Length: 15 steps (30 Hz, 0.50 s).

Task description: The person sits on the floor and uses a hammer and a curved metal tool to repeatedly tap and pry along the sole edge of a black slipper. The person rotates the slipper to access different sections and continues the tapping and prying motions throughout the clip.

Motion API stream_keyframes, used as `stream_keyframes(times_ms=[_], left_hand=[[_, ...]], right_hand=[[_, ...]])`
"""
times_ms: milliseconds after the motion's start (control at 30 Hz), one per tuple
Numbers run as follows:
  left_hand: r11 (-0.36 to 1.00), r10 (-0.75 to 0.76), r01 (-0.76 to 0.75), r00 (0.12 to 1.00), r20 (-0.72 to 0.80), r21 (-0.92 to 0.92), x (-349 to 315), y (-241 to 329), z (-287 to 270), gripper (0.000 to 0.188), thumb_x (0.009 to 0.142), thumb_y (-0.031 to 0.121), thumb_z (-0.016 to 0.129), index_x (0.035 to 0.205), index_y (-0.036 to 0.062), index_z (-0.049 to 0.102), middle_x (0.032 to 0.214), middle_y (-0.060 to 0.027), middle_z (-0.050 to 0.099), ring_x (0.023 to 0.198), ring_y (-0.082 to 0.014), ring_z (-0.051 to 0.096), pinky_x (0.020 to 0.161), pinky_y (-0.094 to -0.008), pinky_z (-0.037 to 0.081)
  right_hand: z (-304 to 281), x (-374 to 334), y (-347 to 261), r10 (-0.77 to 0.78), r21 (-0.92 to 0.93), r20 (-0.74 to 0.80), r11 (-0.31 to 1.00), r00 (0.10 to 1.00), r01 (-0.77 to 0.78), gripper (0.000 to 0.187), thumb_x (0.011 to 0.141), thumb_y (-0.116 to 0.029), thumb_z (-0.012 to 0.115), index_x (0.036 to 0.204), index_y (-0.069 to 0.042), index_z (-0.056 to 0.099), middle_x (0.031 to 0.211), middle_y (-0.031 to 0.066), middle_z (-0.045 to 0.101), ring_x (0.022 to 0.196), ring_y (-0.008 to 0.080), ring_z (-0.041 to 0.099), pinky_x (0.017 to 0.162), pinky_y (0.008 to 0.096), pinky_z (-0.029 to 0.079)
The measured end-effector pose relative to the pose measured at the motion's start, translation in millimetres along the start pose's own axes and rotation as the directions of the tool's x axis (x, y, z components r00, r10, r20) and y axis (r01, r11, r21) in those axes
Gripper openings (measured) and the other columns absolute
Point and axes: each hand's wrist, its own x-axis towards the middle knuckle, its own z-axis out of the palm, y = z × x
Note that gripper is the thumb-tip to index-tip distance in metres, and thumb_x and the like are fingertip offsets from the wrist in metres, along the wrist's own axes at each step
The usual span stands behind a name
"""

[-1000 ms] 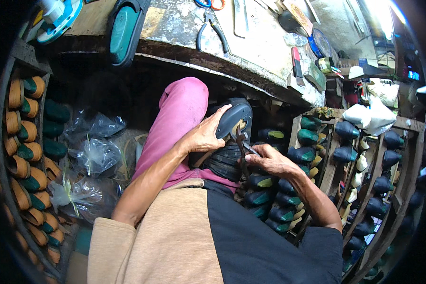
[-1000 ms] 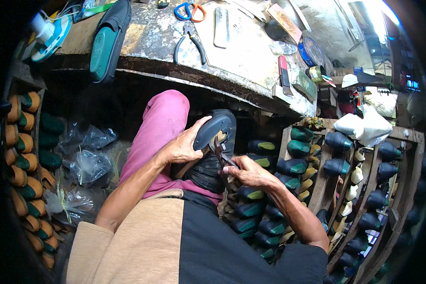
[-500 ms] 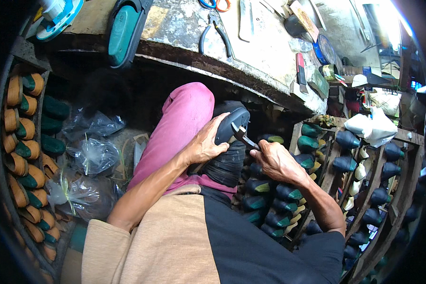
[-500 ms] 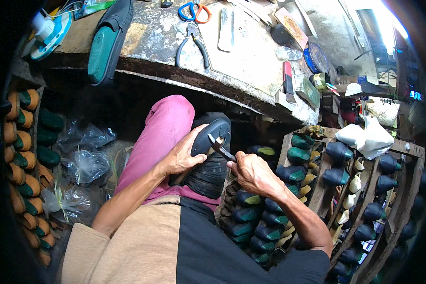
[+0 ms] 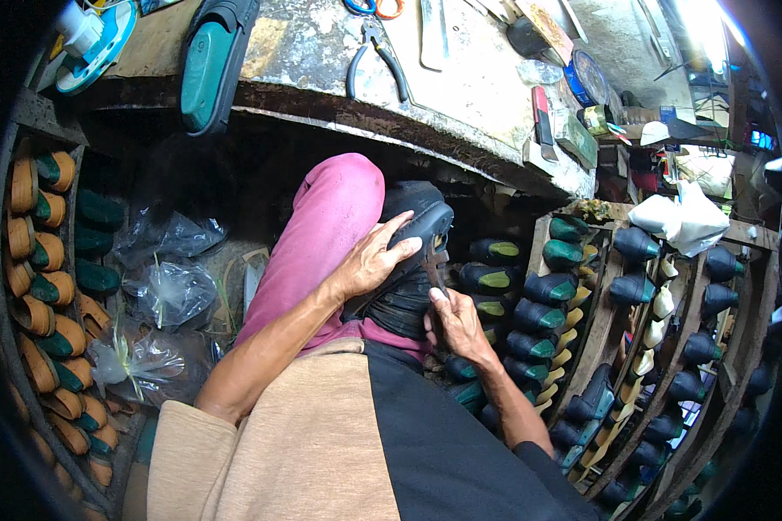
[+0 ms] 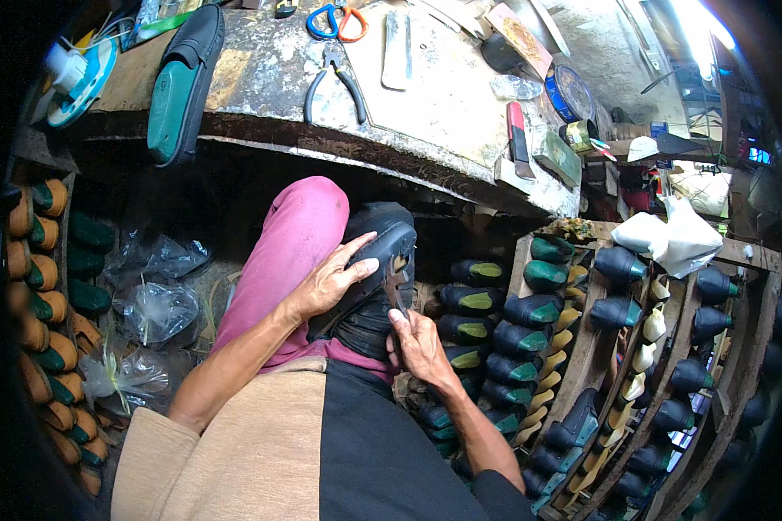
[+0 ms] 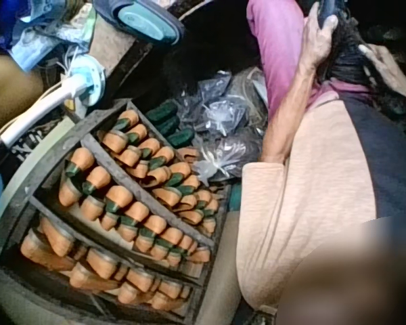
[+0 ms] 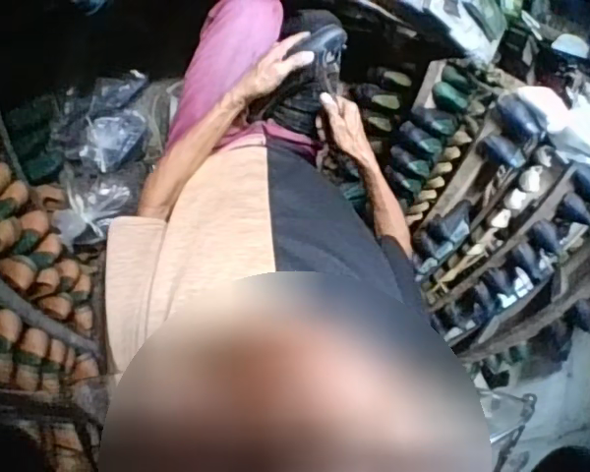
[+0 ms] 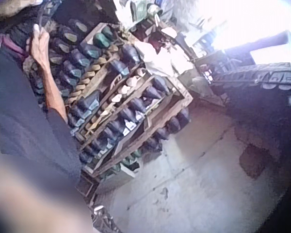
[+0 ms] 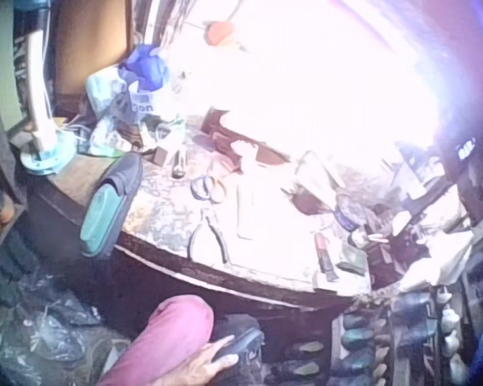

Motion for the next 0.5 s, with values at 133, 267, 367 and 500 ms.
stream_keyframes(times_ms=[133,267,367,500], left_hand=[[0.998,0.031,-0.03,0.999,-0.019,0.052,7.6,11.6,1.0,0.078,0.113,0.059,0.064,0.174,0.0123,0.049,0.148,-0.0334,0.069,0.141,-0.0468,0.064,0.122,-0.0513,0.047],[0.971,0.151,-0.125,0.981,-0.12,0.206,7.9,21.9,9.2,0.07,0.113,0.055,0.065,0.173,0.0208,0.052,0.138,-0.0264,0.074,0.128,-0.0462,0.068,0.114,-0.0521,0.052],[0.943,0.149,-0.1,0.98,-0.133,0.318,3.5,28.0,16.6,0.066,0.114,0.051,0.066,0.173,0.0238,0.054,0.137,-0.0203,0.076,0.126,-0.0449,0.067,0.114,-0.0521,0.052],[0.917,0.232,-0.12,0.937,-0.263,0.381,2.1,35.6,34.0,0.065,0.108,0.049,0.073,0.167,0.0245,0.06,0.124,-0.0198,0.075,0.114,-0.0431,0.067,0.106,-0.0537,0.055]], right_hand=[[23.6,0.8,7.0,-0.006,0.107,-0.046,0.994,0.999,0.011,0.057,0.123,-0.05,0.052,0.092,-0.003,0.062,0.071,0.0075,0.07,0.052,0.0149,0.064,0.048,0.0317,0.047],[45.8,-2.0,4.3,-0.045,0.219,-0.092,0.974,0.995,0.064,0.062,0.123,-0.051,0.05,0.086,-0.004,0.065,0.063,0.0102,0.07,0.043,0.0144,0.059,0.042,0.0299,0.041],[52.3,-10.2,4.4,-0.05,0.276,-0.07,0.959,0.996,0.067,0.061,0.123,-0.048,0.052,0.084,-0.003,0.065,0.065,0.0135,0.072,0.045,0.0179,0.063,0.04,0.0311,0.044],[39.5,-35.5,4.1,0.075,0.757,0.227,0.614,0.971,-0.224,0.048,0.123,-0.036,0.054,0.095,0.003,0.061,0.098,0.025,0.079,0.075,0.0334,0.081,0.076,0.0458,0.072]])
